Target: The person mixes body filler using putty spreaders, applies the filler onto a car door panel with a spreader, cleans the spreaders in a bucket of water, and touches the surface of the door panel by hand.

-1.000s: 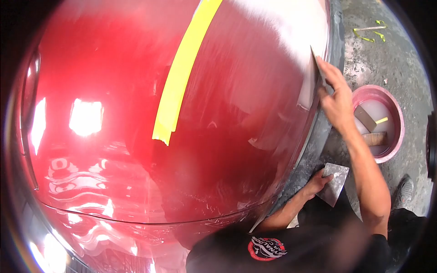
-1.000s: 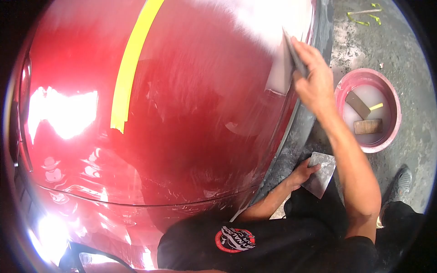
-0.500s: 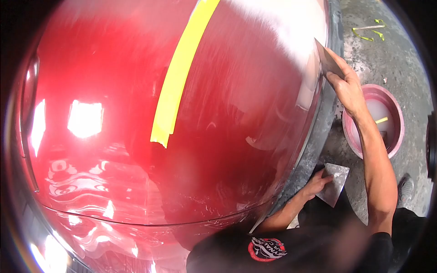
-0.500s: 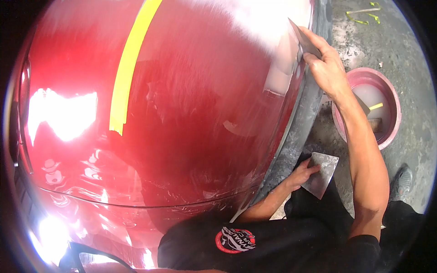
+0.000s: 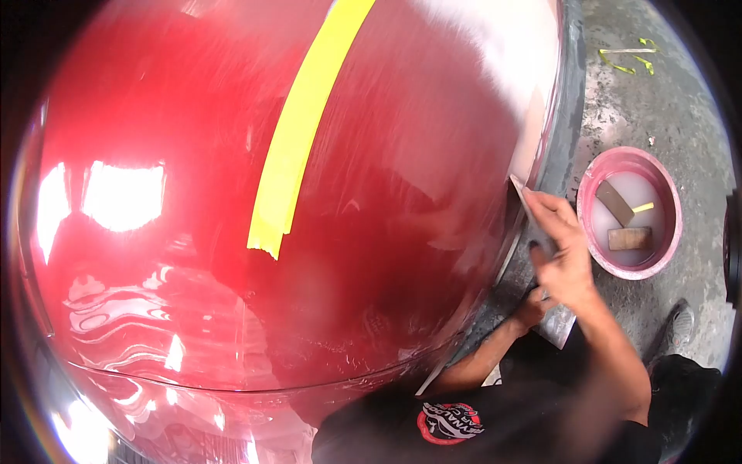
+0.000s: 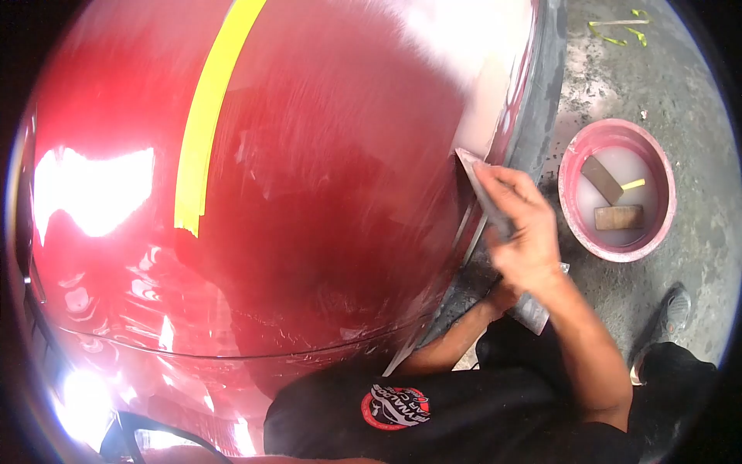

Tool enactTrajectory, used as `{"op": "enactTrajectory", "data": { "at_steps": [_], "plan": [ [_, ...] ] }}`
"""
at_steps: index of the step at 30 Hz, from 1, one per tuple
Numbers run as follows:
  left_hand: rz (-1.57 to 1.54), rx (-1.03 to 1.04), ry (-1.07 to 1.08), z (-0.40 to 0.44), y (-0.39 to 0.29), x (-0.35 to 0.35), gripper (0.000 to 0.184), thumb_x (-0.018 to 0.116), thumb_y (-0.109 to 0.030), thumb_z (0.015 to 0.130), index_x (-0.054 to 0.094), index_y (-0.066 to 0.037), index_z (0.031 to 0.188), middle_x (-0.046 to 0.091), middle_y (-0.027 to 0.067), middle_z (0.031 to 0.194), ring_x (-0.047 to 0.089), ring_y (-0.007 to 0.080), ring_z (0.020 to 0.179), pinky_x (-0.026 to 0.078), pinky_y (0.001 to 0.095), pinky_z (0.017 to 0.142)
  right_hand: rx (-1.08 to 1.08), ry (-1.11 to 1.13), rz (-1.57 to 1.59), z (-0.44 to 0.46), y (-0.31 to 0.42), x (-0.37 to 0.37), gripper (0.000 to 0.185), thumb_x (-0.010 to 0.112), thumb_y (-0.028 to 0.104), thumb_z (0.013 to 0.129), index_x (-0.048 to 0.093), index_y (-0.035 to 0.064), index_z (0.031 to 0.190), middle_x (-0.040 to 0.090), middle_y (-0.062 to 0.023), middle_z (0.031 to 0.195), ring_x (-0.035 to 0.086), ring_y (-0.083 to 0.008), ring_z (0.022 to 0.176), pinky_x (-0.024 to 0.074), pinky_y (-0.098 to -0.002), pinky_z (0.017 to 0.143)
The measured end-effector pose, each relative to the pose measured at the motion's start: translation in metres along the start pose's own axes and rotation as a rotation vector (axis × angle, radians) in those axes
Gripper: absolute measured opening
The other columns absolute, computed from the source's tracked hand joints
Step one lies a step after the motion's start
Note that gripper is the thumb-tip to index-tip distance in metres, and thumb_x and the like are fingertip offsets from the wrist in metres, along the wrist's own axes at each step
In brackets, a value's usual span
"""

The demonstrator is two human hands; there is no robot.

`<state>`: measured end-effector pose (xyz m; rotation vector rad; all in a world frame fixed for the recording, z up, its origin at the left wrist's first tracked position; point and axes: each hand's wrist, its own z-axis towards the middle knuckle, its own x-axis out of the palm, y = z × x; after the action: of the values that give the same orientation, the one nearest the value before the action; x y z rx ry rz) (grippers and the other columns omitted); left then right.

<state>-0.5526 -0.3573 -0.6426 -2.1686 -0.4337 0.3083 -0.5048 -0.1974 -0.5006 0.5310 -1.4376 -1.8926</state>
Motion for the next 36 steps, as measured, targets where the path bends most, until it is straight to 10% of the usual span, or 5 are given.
{"op": "enactTrajectory", "data": {
  "at_steps": [4, 25, 36],
  "plan": [
    [-0.226, -0.114, 0.162, 0.005, 0.011, -0.003, 0.048, 0.06, -0.022, 0.089, 0.047, -0.003, 0.131, 0.056, 0.0047, 0.121, 0.05, 0.0147, 0.111, 0.038, 0.0304, 0.097, -0.081, -0.32, -0.253, 0.044, -0.012, -0.042, 0.064, 0.044, -0.004, 0.067, 0.054, 0.0072, 0.13, 0.052, -0.0135, 0.131, 0.049, -0.0268, 0.123, 0.0351, -0.0362, 0.106],
    [-0.03, -0.118, 0.082, 0.001, -0.005, -0.002, 0.046, 0.058, -0.024, 0.089, 0.048, -0.003, 0.129, 0.056, 0.0058, 0.121, 0.05, 0.0156, 0.111, 0.037, 0.0301, 0.097, -0.016, -0.049, -0.003, -0.009, 0.009, 0.015, 0.079, 0.052, -0.014, 0.055, 0.053, 0.009, 0.13, 0.051, -0.0145, 0.126, 0.047, -0.0312, 0.122, 0.0348, -0.0344, 0.105],
    [-0.113, -0.03, 0.108, 0.001, 0.002, 0.001, 0.042, 0.057, -0.021, 0.092, 0.049, -0.003, 0.13, 0.057, 0.0027, 0.12, 0.05, 0.0137, 0.109, 0.036, 0.0292, 0.098, 0.16, -0.376, 0.286, 0.093, -0.039, -0.067, 0.046, 0.056, 0.02, 0.091, 0.05, 0.0047, 0.134, 0.059, -0.0097, 0.122, 0.053, -0.0195, 0.11, 0.0385, -0.0296, 0.097]
  ]
}}
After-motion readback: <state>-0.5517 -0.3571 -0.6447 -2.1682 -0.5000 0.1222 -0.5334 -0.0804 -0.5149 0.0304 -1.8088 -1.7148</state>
